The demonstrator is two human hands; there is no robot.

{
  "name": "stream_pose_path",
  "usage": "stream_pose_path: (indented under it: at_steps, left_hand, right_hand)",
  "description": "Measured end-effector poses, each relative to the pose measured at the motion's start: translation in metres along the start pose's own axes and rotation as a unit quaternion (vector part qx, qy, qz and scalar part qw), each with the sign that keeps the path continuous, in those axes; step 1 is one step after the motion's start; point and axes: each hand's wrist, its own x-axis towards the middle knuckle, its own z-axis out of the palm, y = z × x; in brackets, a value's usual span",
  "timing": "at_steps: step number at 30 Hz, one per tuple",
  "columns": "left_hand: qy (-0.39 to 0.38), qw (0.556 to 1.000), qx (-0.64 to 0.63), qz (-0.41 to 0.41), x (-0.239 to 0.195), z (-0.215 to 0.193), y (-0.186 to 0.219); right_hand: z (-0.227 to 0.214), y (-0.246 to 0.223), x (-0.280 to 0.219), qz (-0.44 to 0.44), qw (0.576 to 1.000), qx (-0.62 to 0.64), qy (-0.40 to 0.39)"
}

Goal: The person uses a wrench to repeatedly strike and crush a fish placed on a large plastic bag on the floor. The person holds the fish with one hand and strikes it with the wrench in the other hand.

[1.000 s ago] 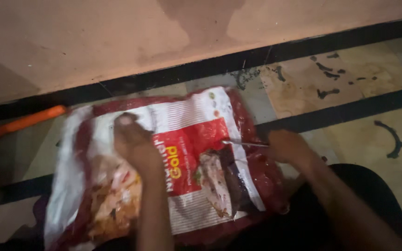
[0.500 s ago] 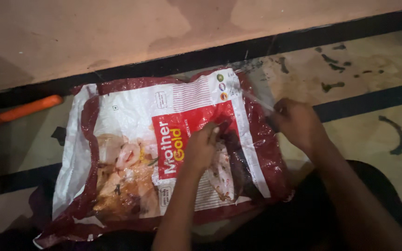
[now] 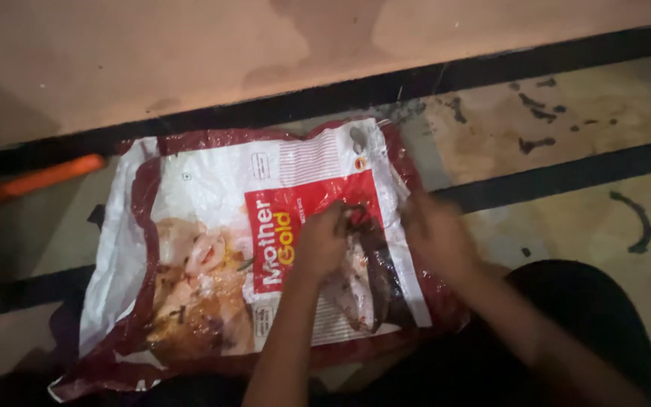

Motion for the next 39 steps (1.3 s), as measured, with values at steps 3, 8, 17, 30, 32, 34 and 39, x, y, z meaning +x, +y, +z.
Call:
stream_pose_path:
  at_steps: [3,8,17,30,32,34,39]
  left_hand:
    - [-0.025,0.999,0.013,-0.023,-0.001,0.006,0.000]
    - [0.007,0.999,-0.021,0.026,-0.004,-0.001,-0.001]
    - [-0.008,0.999,0.036,0.023,-0.007,-0.003,0.000]
    - [0.002,0.995,0.078,0.068,-0.003,-0.005,-0.004]
    - [-0.004,0.997,0.063,0.034,-0.006,-0.010,-0.001]
    - [-0.011,0.997,0.072,0.012,-0.010,-0.017,-0.002]
    - [0.002,0.998,0.008,0.066,-0.001,-0.007,0.012]
  right_hand:
    - [-0.006,-0.009,-0.009,-0.016,0.963,0.236,0.131]
    - [0.017,-0.025,-0.025,0.149,0.958,0.220,-0.105]
    - [0.005,-0.019,-0.027,0.104,0.917,0.365,0.122]
    - [0.036,0.005,-0.050,0.147,0.934,0.324,-0.024]
    - [0.051,0.012,-0.048,0.217,0.944,0.181,-0.173]
    - [0.047,0.027,-0.024,-0.017,0.984,0.139,-0.110]
    - [-0.017,0.050,0.029,0.162,0.907,0.378,0.090]
